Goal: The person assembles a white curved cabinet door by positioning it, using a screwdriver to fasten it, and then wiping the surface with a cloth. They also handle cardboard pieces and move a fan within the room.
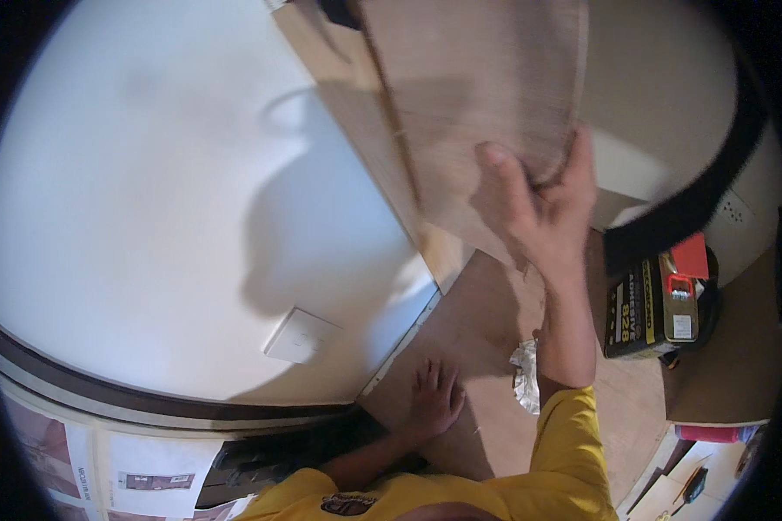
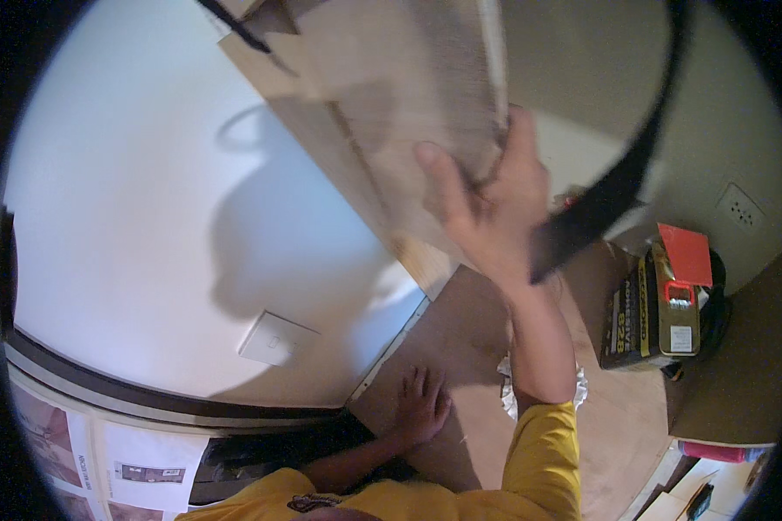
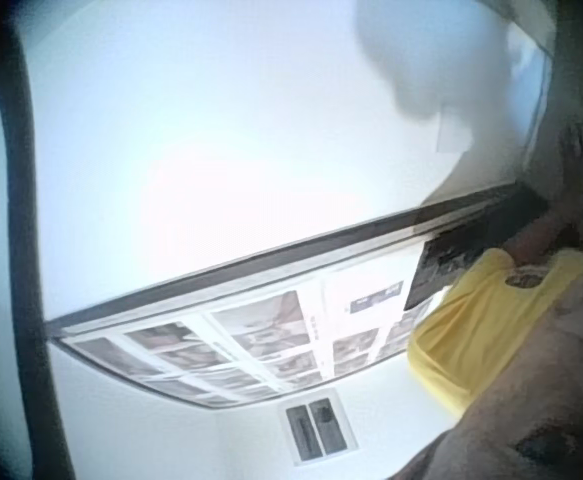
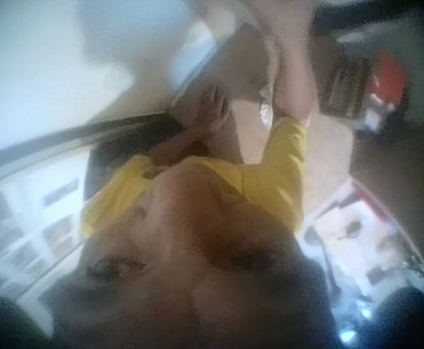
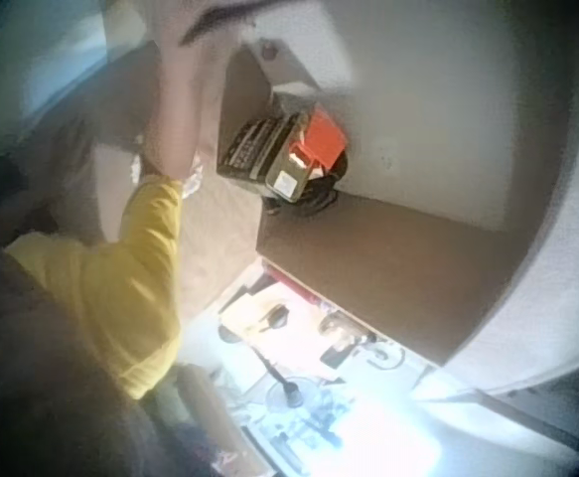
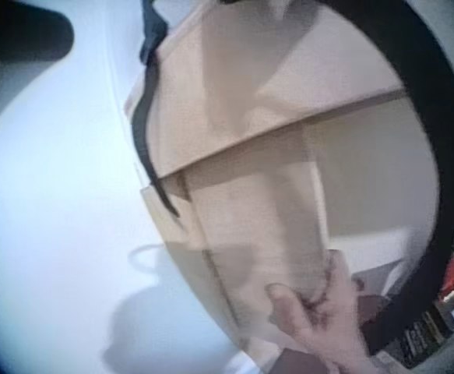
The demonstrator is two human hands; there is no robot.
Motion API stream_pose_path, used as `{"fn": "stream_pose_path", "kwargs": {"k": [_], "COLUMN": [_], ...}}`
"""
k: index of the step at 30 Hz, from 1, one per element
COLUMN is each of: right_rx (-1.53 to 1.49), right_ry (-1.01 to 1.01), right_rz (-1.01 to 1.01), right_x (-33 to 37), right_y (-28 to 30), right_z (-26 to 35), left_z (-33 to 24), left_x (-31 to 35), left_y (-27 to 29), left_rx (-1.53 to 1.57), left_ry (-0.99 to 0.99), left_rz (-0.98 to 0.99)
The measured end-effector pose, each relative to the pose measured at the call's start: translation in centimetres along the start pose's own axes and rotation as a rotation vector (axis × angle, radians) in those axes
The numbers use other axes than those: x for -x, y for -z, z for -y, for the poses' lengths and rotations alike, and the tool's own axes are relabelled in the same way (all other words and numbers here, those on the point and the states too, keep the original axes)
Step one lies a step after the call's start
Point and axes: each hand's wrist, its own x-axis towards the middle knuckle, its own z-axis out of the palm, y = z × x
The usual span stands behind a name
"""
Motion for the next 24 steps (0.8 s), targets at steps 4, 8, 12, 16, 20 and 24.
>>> {"fn": "stream_pose_path", "kwargs": {"k": [4, 8, 12, 16, 20, 24], "right_rx": [0.326, 0.353, 0.304, 0.229, 0.343, 0.241], "right_ry": [-0.103, -0.114, -0.001, 0.055, 0.308, 0.244], "right_rz": [0.210, 0.266, 0.022, 0.032, 0.139, 0.201], "right_x": [-0.9, -0.3, 0.4, 0.0, -0.5, -0.1], "right_y": [-0.1, -0.7, 2.5, 2.6, -0.3, -1.2], "right_z": [1.1, -0.1, -0.9, -2.1, -1.9, -1.5], "left_z": [-0.4, 0.2, 0.0, -0.2, -0.4, 0.1], "left_x": [0.2, 0.2, 0.0, -0.2, -0.2, 0.4], "left_y": [0.5, -0.1, 0.5, 0.7, 0.1, -0.4], "left_rx": [0.009, -0.042, -0.002, -0.044, -0.080, 0.030], "left_ry": [-0.026, -0.029, -0.032, -0.026, -0.040, -0.039], "left_rz": [0.029, 0.010, 0.052, 0.077, 0.097, -0.002]}}
